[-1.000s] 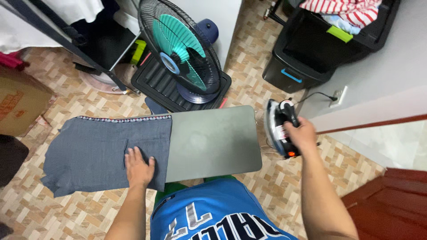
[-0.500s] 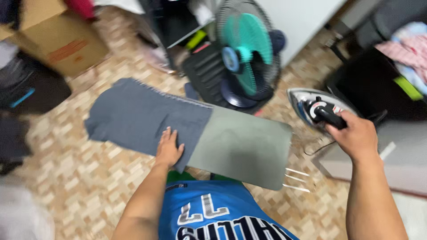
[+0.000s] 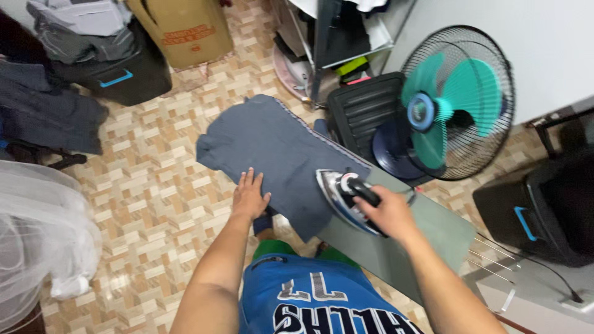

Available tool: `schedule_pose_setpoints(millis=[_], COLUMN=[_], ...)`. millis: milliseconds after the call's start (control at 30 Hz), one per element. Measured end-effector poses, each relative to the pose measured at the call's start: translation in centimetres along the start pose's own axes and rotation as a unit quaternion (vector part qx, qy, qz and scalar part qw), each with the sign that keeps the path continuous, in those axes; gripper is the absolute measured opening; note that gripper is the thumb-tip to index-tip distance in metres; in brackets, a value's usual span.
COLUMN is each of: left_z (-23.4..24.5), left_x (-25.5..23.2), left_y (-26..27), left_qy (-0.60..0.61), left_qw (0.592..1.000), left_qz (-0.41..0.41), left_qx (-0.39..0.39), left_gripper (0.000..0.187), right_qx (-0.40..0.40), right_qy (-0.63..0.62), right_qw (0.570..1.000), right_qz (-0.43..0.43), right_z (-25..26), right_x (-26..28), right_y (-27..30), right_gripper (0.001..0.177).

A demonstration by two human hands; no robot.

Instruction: The person irons a blue garment on an ironing board, turning it over and smoothing different sections with the iron.

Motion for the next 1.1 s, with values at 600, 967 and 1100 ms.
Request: schedule_pose_setpoints(millis=[600,967,1100], left_z=[5.6,7.0,7.2], left_x=[9.0,9.6,9.8], left_y=[-3.9,-5.2,-5.1], left_qy=[0.148,0.085,0.074], left_qw=[0.986,0.996,0.995], left_qz=[-0.057,0.008,0.023], left_qx=[-0.044,0.039,0.070], left_gripper=[0.100,0.116,0.119], right_qx=[0.051,0.074,0.069], right_qy=[0.127,0.070,0.100], right_qw=[0.991,0.994,0.992], right_qz=[-0.010,-0.044,-0.025], right_z=[-19.0,-22.2,-23.0], right_x=[14.6,18.2,18.8], right_y=[-11.8,-14.9,-13.7], right_gripper=[0.049,0.051,0.050])
Point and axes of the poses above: each hand's wrist, its own y-axis away from the middle knuckle, its own z-axis out of the back of the hand, x = y × z, the point moved 4 cm from there along -y, towards the middle knuckle
